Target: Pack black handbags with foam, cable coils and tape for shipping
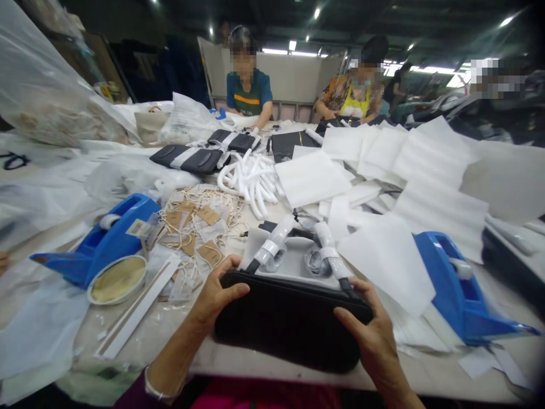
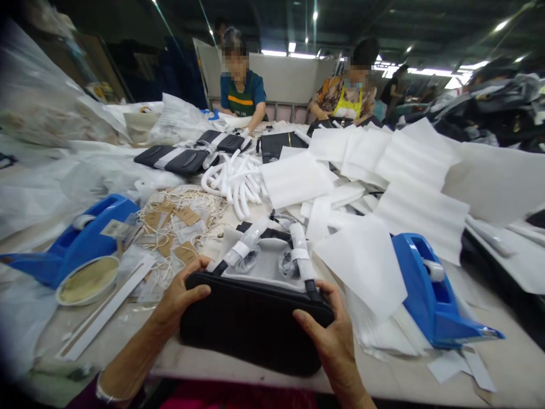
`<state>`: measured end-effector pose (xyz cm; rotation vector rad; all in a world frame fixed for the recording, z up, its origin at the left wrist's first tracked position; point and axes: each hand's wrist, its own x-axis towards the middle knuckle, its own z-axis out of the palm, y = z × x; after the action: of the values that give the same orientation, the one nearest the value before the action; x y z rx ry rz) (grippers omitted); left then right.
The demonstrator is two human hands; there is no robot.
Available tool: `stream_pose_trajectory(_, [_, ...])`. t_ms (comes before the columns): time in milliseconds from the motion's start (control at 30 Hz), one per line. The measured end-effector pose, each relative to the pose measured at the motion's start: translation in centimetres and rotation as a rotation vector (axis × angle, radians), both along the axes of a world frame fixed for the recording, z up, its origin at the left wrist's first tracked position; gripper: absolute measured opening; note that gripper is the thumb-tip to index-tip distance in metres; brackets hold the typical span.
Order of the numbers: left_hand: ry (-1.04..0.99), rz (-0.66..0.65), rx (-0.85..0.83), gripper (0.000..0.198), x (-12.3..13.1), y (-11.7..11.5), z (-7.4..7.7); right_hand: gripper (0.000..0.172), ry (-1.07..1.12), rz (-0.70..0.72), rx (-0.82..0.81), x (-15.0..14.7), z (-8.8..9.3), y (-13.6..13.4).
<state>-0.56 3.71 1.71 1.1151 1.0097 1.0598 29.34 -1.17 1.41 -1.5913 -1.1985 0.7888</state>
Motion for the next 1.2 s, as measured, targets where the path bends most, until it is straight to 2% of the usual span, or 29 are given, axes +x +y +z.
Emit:
stream_pose_trajectory(133, [0.105, 0.11, -0.075, 0.041, 0.4, 0.2, -0.3, 0.054, -0.007, -0.061, -0.095, -0.5, -0.2, 0.5])
stream_pose_trajectory(233, [0.22, 0.184, -0.057, 0.037, 0.8, 0.5, -0.3, 0.049, 0.0, -0.069, -0.169, -0.7, -0.4, 0.8])
stream_pose_trajectory(500, [0.625, 0.196, 0.117, 0.027, 0.9, 1.3, -1.4, 0.044, -0.079, -0.024, -0.163, -0.9, -0.7, 2.4])
stream_pose_trajectory(600, [0.751, 0.259, 0.294, 0.033, 1.3, 1.2, -1.5, 0.041, -0.109, 0.003, -0.147, -1.1, -0.1, 2.7])
stream_pose_trajectory(700, [1.003, 0.354, 0.65, 0.045, 2.5, 0.8, -1.3, 0.04, -0.112, 0.029, -0.125, -1.2, 0.2, 2.7])
stream_pose_trajectory(733, [1.1, 0.321, 0.792, 0.046, 3.0, 0.7, -1.1, 0.039, -0.116, 0.034, -0.112, -1.1, 0.3, 2.7])
stream_pose_trajectory(800, [1.226, 0.111, 1.059, 0.052, 4.0, 0.4, -0.8, 0.039, -0.133, 0.054, -0.103, -0.9, 0.4, 2.6])
stream_pose_trajectory(867, [1.244, -0.13, 1.221, 0.059, 4.7, 0.2, -0.7, 0.041, -0.18, 0.074, -0.112, -0.5, 0.7, 2.7])
stream_pose_trajectory(900, [1.243, -0.199, 1.246, 0.059, 4.9, 0.2, -0.6, 0.047, -0.223, 0.073, -0.114, -0.4, 1.0, 2.9])
stream_pose_trajectory(1000, [1.262, -0.215, 1.204, 0.061, 5.0, 0.2, -0.8, 0.071, -0.354, 0.031, -0.075, -0.7, 2.4, 4.1])
stream_pose_trajectory(1033, [1.26, -0.213, 1.195, 0.062, 4.9, 0.3, -0.9, 0.074, -0.375, 0.022, -0.058, -1.0, 2.9, 4.8])
stream_pose_trajectory(1100, [1.25, -0.207, 1.198, 0.065, 4.7, 0.4, -1.1, 0.066, -0.356, 0.033, -0.038, -1.7, 3.7, 6.3])
stream_pose_trajectory(1200, [1.239, -0.187, 1.221, 0.064, 4.6, 0.6, -1.4, 0.048, -0.086, 0.158, -0.102, -2.1, 3.9, 8.4])
